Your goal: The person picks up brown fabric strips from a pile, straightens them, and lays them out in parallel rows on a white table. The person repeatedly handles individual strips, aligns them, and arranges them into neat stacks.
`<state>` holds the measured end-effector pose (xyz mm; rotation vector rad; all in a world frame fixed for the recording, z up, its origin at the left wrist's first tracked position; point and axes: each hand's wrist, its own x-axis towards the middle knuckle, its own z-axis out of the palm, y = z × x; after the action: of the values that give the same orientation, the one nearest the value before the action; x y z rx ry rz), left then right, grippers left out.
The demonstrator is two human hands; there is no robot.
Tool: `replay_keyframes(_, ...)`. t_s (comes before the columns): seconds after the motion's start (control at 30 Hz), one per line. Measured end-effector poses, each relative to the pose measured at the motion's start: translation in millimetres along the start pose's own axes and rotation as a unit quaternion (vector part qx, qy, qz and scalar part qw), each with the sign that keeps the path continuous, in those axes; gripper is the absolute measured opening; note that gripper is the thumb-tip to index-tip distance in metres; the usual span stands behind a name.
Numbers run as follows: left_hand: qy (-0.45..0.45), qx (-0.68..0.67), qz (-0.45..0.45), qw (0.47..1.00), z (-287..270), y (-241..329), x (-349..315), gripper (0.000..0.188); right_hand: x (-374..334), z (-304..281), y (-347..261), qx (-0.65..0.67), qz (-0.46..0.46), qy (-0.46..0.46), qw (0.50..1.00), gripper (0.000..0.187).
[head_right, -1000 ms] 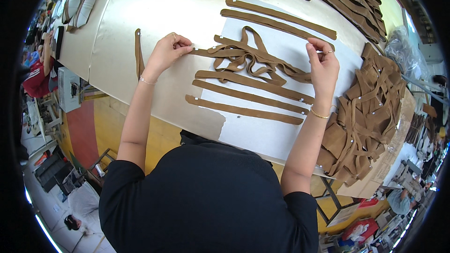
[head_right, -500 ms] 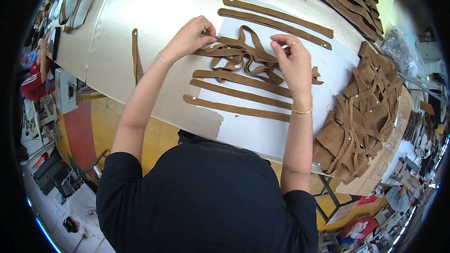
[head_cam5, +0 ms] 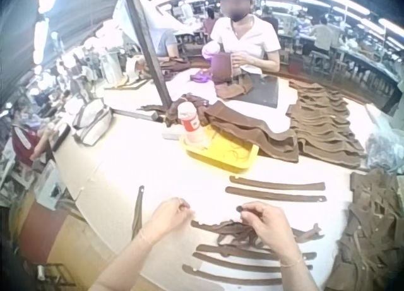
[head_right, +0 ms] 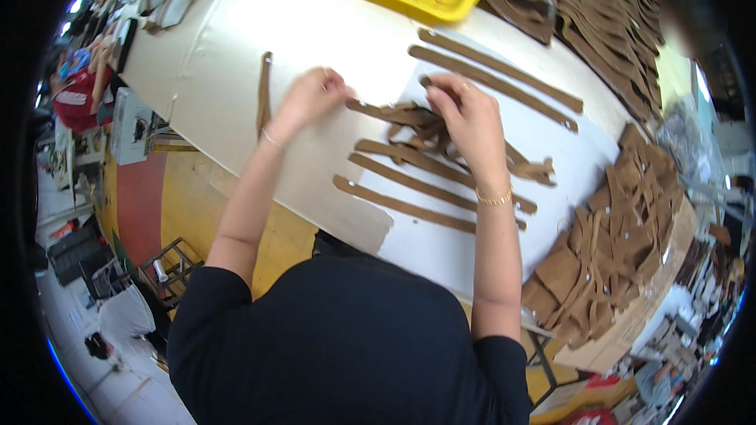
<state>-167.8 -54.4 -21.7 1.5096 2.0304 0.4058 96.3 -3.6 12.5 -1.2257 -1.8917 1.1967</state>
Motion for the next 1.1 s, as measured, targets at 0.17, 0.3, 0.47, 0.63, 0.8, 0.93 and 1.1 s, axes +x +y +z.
replay_keyframes(0.17, 0.104, -0.080, 0.069, 0.989, 36, -9, -21, 0.016, 1, 5, -4, -0.004, -0.052, -0.006, 0.999, 0.011)
replay_keyframes(0.3, 0.057, -0.293, 0.037, 0.954, 24, 13, -26, 0.013, -1, 16, -7, 0.088, -0.011, -0.053, 0.995, 0.004)
replay_keyframes(0.47, 0.122, -0.261, 0.224, 0.931, -9, 83, -34, 0.016, -10, 5, -23, 0.187, 0.002, -0.049, 0.981, 0.008)
replay_keyframes(0.63, 0.145, -0.242, 0.272, 0.920, -15, 119, -43, 0.018, -15, -12, -38, 0.212, -0.087, 0.023, 0.973, 0.021)
replay_keyframes(0.8, 0.162, -0.243, 0.334, 0.896, -30, 141, -53, 0.022, -17, -19, -48, 0.186, -0.106, 0.034, 0.976, 0.027)
replay_keyframes(0.93, 0.154, -0.257, 0.350, 0.888, -43, 151, -60, 0.023, -19, -23, -56, 0.199, -0.119, 0.042, 0.972, 0.022)
replay_keyframes(1.1, 0.181, -0.283, 0.374, 0.864, -53, 158, -65, 0.024, -20, -22, -71, 0.225, -0.143, 0.100, 0.959, 0.021)
